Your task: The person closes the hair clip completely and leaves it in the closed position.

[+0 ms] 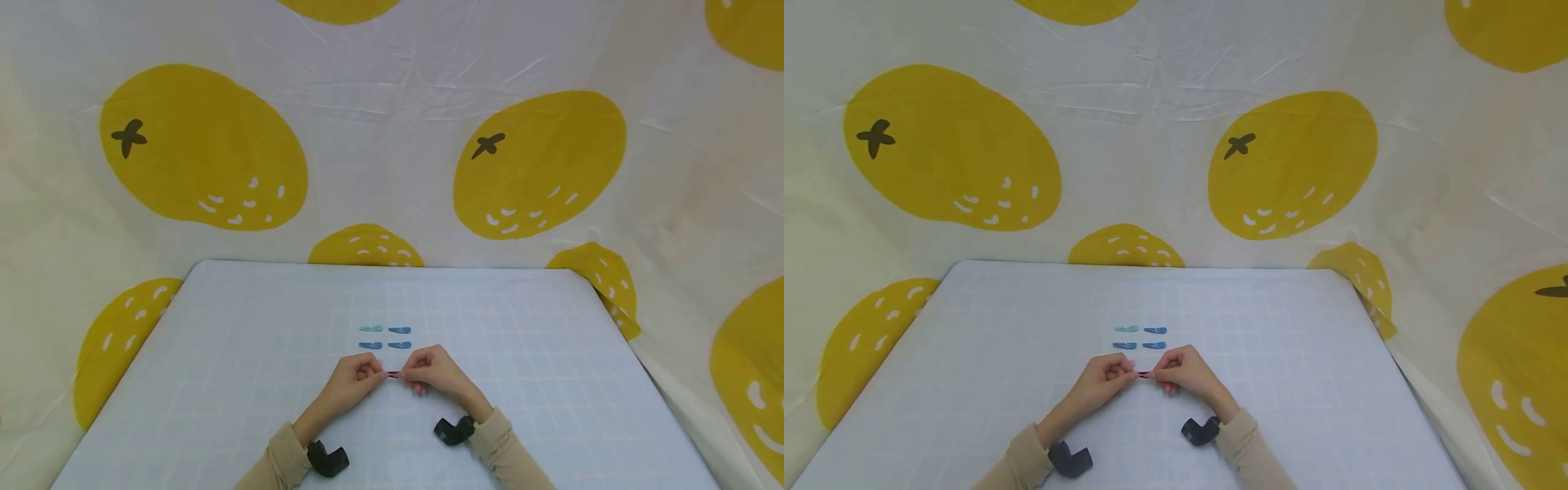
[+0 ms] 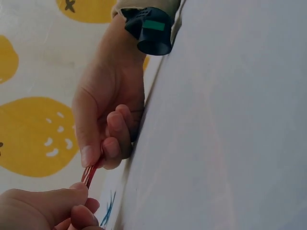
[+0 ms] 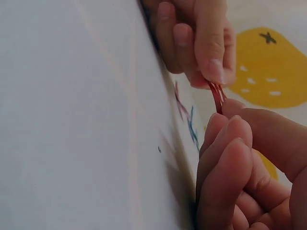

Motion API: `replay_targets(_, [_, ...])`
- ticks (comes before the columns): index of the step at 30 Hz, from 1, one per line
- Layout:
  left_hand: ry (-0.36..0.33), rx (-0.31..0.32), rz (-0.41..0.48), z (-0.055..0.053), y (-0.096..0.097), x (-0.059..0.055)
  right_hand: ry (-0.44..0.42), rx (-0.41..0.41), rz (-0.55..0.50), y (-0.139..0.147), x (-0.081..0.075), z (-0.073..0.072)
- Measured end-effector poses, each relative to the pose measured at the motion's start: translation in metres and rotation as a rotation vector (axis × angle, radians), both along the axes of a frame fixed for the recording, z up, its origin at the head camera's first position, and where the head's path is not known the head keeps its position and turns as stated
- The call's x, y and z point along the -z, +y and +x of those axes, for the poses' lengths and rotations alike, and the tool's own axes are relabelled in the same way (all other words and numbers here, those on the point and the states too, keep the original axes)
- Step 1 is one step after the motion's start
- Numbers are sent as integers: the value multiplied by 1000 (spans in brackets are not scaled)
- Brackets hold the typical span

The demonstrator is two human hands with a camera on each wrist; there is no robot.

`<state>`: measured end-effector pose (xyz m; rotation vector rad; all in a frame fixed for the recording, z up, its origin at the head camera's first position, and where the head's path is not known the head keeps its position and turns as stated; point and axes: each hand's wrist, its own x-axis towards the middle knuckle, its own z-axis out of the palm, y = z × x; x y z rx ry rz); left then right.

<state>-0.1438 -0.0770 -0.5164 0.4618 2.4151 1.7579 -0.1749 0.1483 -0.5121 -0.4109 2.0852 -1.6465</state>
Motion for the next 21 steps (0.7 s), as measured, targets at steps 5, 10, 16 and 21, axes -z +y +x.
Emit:
replay_targets(5, [2, 27, -5, -6, -1, 14, 20, -2, -16, -1, -9, 6])
replay_targets(10, [8, 44, 6, -7, -3, 18, 32, -12, -39, -3, -25, 12])
replay_targets(16, [5, 36, 5, -6, -2, 16, 33, -15, -39, -3, -26, 12])
replay_targets(21, [-2, 26, 2, -6, 0, 16, 34, -9, -31, -3, -26, 13])
